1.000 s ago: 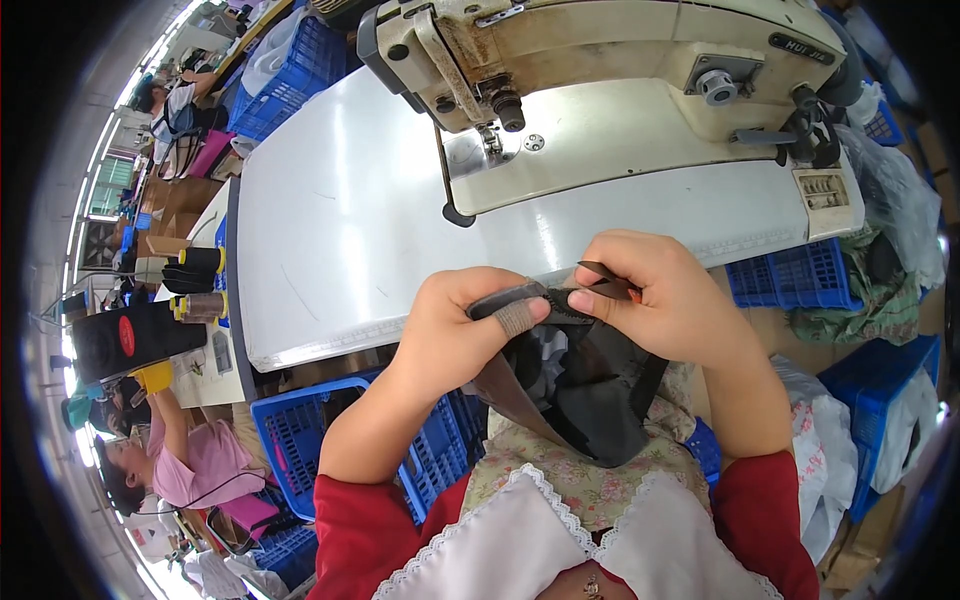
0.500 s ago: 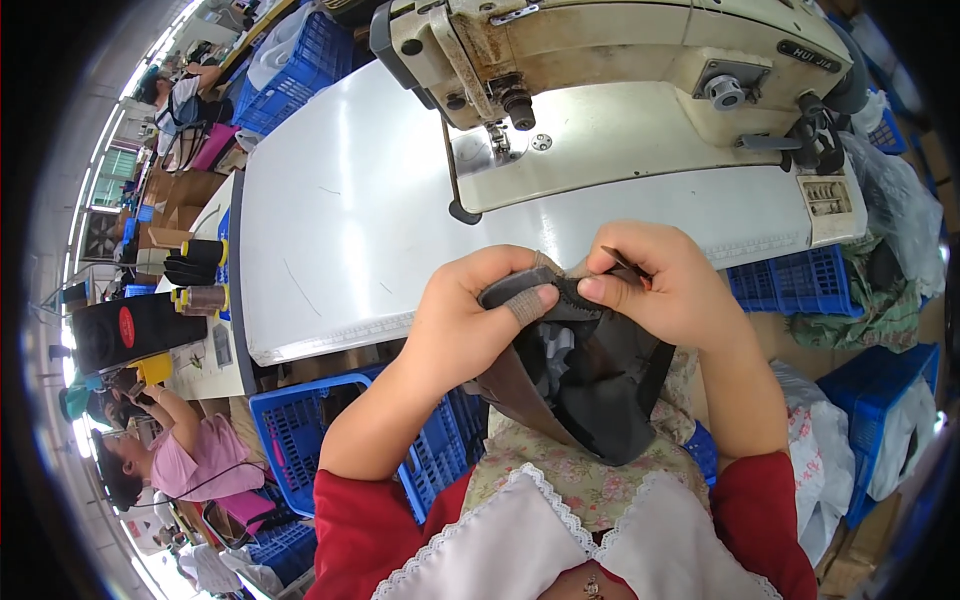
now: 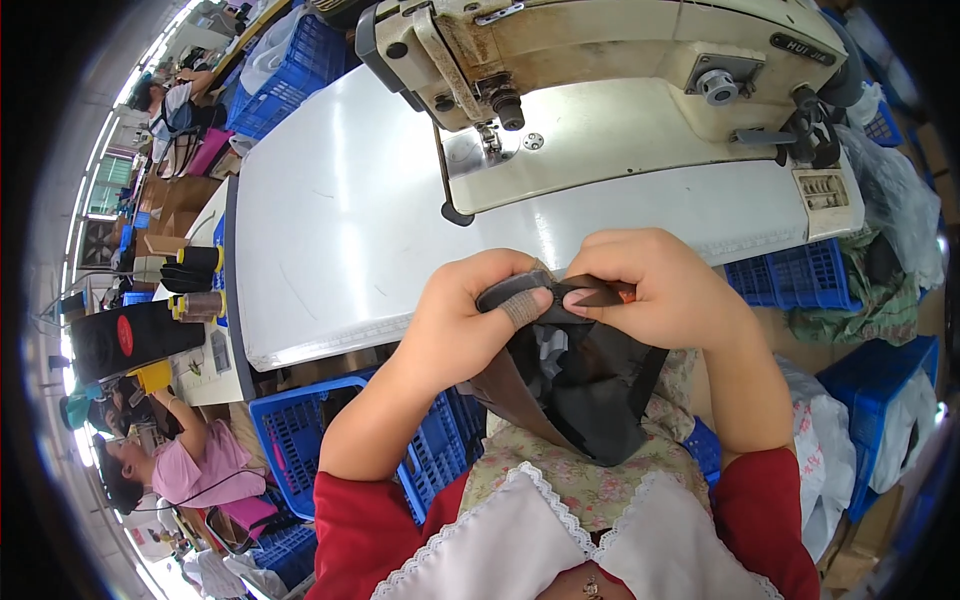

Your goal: Stitching leather components of a shoe upper using an industrial sewing machine and trimming thread with snips.

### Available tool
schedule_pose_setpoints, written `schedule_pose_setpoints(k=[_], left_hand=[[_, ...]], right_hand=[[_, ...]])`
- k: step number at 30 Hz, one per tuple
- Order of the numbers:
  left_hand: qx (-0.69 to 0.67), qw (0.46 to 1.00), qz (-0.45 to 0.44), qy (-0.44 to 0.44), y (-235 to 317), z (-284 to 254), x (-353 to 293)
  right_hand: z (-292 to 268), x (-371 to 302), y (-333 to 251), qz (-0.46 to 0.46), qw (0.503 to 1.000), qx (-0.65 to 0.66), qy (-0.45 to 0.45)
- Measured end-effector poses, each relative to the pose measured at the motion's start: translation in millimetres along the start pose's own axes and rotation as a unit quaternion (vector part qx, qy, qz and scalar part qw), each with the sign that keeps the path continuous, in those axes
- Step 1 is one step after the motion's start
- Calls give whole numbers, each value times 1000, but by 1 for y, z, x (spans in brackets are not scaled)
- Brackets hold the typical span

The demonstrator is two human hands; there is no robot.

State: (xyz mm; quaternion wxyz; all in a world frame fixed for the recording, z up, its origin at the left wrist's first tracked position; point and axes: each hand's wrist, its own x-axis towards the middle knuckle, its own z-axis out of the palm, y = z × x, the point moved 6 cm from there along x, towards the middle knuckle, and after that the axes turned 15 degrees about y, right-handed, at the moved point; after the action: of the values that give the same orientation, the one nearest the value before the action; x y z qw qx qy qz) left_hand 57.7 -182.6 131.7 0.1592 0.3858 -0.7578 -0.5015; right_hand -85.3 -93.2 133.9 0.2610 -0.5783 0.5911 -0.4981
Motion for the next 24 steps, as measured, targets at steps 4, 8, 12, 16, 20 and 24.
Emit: schedule_pose_setpoints(k=[4, 8, 12, 16, 20, 24], left_hand=[[-6, 1000, 20, -7, 2, 0, 0], [-31, 998, -8, -50, 0, 4, 4], [-86, 995, -17, -57, -7, 6, 4], [-106, 991, -42, -69, -9, 8, 6], [-31, 996, -16, -86, 2, 7, 7], [13, 998, -10, -56, 8, 7, 8]], right_hand=[[0, -2, 4, 28, 997, 65, -14], [4, -1, 33, 101, 977, 182, -50], [4, 1, 34, 165, 964, 190, -87], [6, 0, 38, 188, 958, 197, -91], [9, 1, 34, 200, 940, 263, -88], [12, 1, 35, 211, 928, 282, -126]])
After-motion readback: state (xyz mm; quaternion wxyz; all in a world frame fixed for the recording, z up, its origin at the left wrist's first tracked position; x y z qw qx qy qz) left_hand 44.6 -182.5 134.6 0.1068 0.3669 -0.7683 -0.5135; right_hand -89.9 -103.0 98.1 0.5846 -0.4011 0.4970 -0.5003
